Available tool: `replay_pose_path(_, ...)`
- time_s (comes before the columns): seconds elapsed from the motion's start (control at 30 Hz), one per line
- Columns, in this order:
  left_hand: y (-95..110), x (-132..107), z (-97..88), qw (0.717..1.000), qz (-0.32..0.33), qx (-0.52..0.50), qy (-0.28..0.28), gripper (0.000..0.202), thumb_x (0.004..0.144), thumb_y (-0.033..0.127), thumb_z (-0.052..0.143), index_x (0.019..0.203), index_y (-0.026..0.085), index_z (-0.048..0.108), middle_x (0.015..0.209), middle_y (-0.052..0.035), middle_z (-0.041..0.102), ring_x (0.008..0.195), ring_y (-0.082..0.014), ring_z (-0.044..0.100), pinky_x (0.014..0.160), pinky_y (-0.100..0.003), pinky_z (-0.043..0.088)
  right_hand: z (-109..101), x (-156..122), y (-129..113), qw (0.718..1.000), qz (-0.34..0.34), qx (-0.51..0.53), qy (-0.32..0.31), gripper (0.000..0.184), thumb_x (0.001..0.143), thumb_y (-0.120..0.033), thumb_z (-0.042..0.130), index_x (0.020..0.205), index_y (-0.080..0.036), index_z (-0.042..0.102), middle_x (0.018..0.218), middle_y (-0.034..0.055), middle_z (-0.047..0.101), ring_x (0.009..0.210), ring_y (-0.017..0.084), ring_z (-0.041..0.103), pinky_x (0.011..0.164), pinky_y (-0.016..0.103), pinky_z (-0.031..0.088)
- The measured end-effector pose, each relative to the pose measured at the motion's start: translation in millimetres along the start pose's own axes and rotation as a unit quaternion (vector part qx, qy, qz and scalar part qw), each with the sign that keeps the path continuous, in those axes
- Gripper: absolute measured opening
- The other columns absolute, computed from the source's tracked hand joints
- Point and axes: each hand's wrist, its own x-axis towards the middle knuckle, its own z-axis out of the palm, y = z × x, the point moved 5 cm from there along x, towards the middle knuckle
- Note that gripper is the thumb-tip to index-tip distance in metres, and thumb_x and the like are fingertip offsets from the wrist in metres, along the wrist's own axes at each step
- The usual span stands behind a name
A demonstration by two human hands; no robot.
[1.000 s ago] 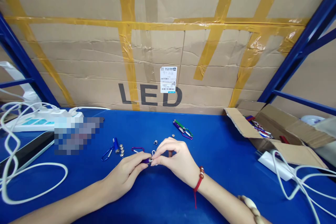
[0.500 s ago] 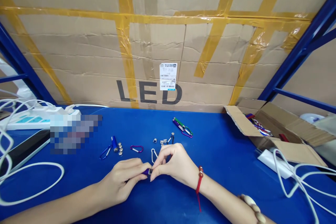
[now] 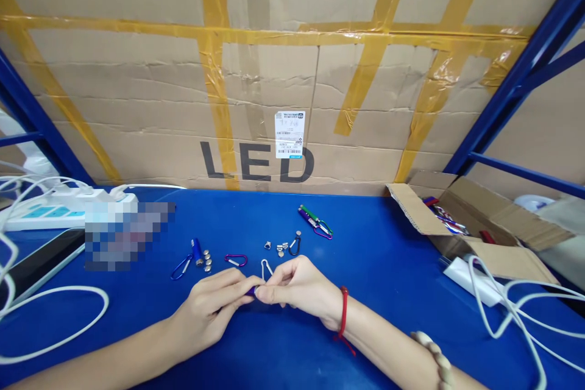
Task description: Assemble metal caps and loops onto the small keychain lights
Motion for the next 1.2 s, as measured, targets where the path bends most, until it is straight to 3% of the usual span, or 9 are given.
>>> replay_pose_path(0.3,-10,1,5.2,0.994,-0.097,-0.034,-0.035,0.027,0.089,0.016,0.037,0.108,0.015,0.056,0.072,-0.0043,0.054,0.064,-0.0125,0.048,0.06,-0.022,0.041,-8,5,-1,0.999,-0.01,-0.01,0.037,0.032,0.042,-0.034,0.081,0.051,-0.011,0.061,0.043,-0.0045,0.05,0.042,0.003,0.039,0.04,0.015,0.027)
replay_pose_path(0.43,-15,4,6.1,0.984,-0.161,-0.06,-0.042,0.024,0.089,0.019,0.037,0.092,0.014,0.06,0.067,-0.0026,0.05,0.059,-0.0114,0.045,0.056,-0.021,0.037,-11,9,-4,0.997,-0.053,-0.05,0.039,0.033,0.05,-0.039,0.078,0.055,-0.011,0.062,0.046,-0.003,0.052,0.043,0.004,0.04,0.041,0.016,0.03)
replay_pose_path(0.5,-17,6,4.6,0.978,-0.196,-0.068,-0.036,0.025,0.089,0.021,0.038,0.084,0.014,0.061,0.064,-0.0014,0.049,0.057,-0.0108,0.042,0.053,-0.02,0.035,-13,8,-9,0.985,-0.115,-0.115,0.063,0.032,0.057,-0.042,0.074,0.058,-0.012,0.064,0.049,-0.0017,0.054,0.043,0.004,0.04,0.041,0.017,0.031)
replay_pose_path(0.57,-20,8,3.4,0.97,-0.229,-0.08,-0.031,0.025,0.088,0.022,0.039,0.08,0.014,0.061,0.062,-0.0007,0.048,0.057,-0.0108,0.042,0.052,-0.02,0.033,-17,3,-19,0.944,-0.225,-0.21,0.119,0.028,0.063,-0.041,0.071,0.067,-0.013,0.067,0.058,0.0002,0.057,0.045,0.005,0.042,0.043,0.018,0.034)
replay_pose_path(0.7,-25,9,3.3,0.952,-0.279,-0.125,-0.024,0.024,0.087,0.025,0.041,0.084,0.014,0.062,0.061,-0.0001,0.049,0.06,-0.0115,0.044,0.054,-0.019,0.035,-13,-20,-38,0.791,-0.44,-0.378,0.192,0.013,0.076,-0.03,0.063,0.083,-0.02,0.069,0.077,0.0017,0.062,0.059,0.007,0.053,0.055,0.018,0.041)
replay_pose_path(0.8,-26,6,6.3,0.938,-0.308,-0.156,-0.033,0.025,0.086,0.026,0.042,0.086,0.013,0.062,0.061,0.0002,0.049,0.057,-0.0106,0.044,0.052,-0.019,0.034,-7,-31,-43,0.692,-0.521,-0.464,0.183,0.012,0.082,-0.021,0.057,0.083,-0.023,0.069,0.078,0.0003,0.062,0.063,0.007,0.055,0.057,0.018,0.041)
replay_pose_path(0.9,-24,5,9.9,0.931,-0.315,-0.18,-0.046,0.026,0.086,0.027,0.041,0.082,0.012,0.062,0.061,0.0003,0.049,0.055,-0.0095,0.042,0.051,-0.019,0.033,-3,-36,-45,0.633,-0.554,-0.513,0.17,0.019,0.082,-0.012,0.055,0.086,-0.025,0.068,0.077,-0.0009,0.063,0.061,0.007,0.054,0.055,0.018,0.039)
replay_pose_path(1.0,-21,4,11.7,0.929,-0.312,-0.192,-0.05,0.026,0.085,0.027,0.041,0.083,0.012,0.062,0.06,0.0006,0.049,0.055,-0.0093,0.043,0.05,-0.018,0.032,-4,-36,-45,0.636,-0.559,-0.508,0.157,0.022,0.082,-0.01,0.053,0.087,-0.025,0.068,0.075,-0.0005,0.062,0.062,0.008,0.053,0.056,0.019,0.038)
replay_pose_path(1.2,-13,3,12.9,0.943,-0.281,-0.159,-0.084,0.022,0.084,0.02,0.04,0.085,0.013,0.061,0.06,0.0012,0.052,0.052,-0.008,0.045,0.049,-0.017,0.033,-6,-31,-45,0.705,-0.542,-0.451,0.083,0.016,0.083,-0.019,0.054,0.079,-0.021,0.069,0.072,0.0017,0.059,0.064,0.008,0.052,0.057,0.019,0.038)
